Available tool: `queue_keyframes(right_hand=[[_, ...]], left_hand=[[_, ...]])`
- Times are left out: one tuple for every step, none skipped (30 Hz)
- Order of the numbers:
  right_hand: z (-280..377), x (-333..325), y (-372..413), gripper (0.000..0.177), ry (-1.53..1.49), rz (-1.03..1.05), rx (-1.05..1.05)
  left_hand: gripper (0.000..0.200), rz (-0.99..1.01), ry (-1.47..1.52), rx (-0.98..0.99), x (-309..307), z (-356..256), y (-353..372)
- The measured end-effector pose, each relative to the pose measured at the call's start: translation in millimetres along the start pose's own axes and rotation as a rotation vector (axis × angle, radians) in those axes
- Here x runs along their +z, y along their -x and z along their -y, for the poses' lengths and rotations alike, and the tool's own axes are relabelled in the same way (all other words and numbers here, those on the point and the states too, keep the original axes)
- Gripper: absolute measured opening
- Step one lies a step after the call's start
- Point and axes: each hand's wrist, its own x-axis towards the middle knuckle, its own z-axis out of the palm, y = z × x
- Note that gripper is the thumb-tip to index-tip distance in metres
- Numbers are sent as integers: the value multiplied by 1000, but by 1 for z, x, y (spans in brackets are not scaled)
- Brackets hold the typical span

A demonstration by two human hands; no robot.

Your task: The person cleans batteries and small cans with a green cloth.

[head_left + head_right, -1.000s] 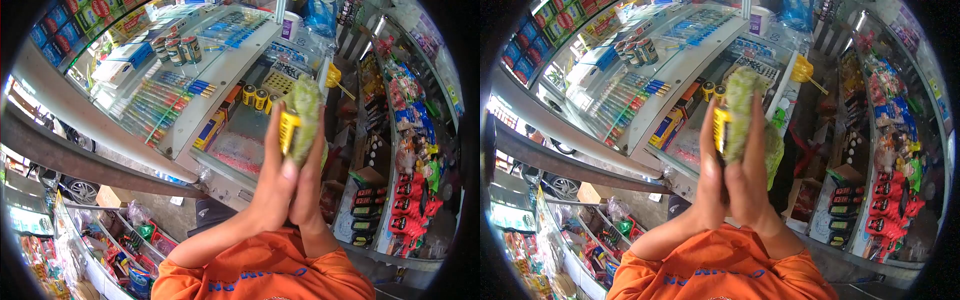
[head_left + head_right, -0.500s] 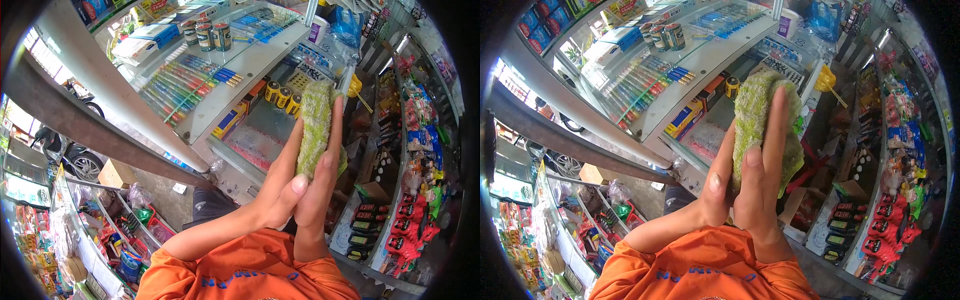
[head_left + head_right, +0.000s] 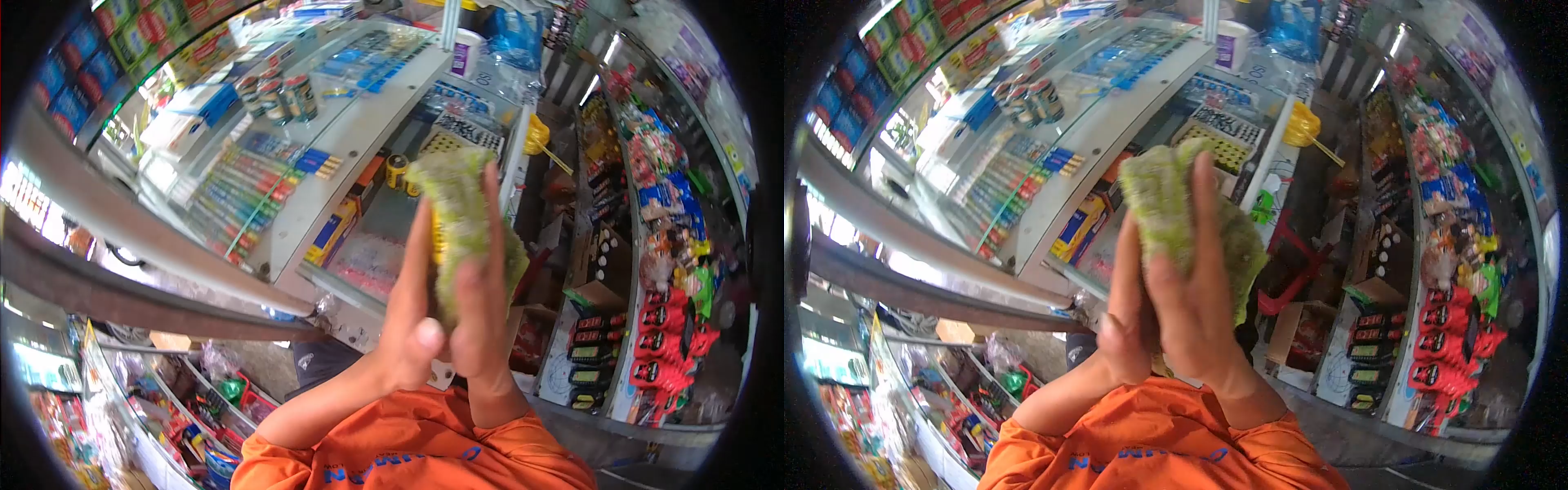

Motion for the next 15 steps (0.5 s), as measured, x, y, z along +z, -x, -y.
queue_keyframes(right_hand=[[-4, 2, 0, 83, 108, 3, -32], [10, 1, -1, 84, 174, 88, -18], [15, 1, -1, 84, 182, 73, -16], [18, 2, 0, 85, 272, 167, -56], [19, 3, 0, 86, 361, 264, -96], [18, 3, 0, 86, 345, 251, -106], [17, 4, -2, 86, 350, 242, -103], [16, 4, -6, 85, 359, 202, -106], [15, 4, -10, 85, 366, 163, -108], [13, 4, -14, 84, 372, 122, -113], [12, 4, -17, 84, 372, 112, -116], [11, 3, -19, 84, 338, 106, -98], [11, 3, -21, 84, 304, 102, -82], [12, 5, -21, 84, 303, 96, -85], [14, 7, -19, 84, 367, 169, -93]], left_hand=[[118, -23, -1, -63, -3, -7, 2], [113, -72, -13, -67, -5, -9, 3], [113, -55, -10, -71, -8, -14, 3], [110, -67, 20, -113, -12, -20, 4], [108, -81, 49, -155, -15, -24, 5], [103, -69, 68, -171, -16, -25, 7], [103, -59, 70, -174, -17, -24, 6], [102, -39, 47, -150, -17, -23, 6], [102, -21, 23, -127, -17, -22, 5], [101, -1, -2, -103, -17, -22, 5], [101, 8, -6, -101, -17, -21, 5], [101, -25, -63, -116, -17, -19, 5], [105, -62, -120, -129, -17, -19, 5], [105, -56, -123, -127, -20, -20, 3], [105, -104, -60, -162, -26, -23, 0]])
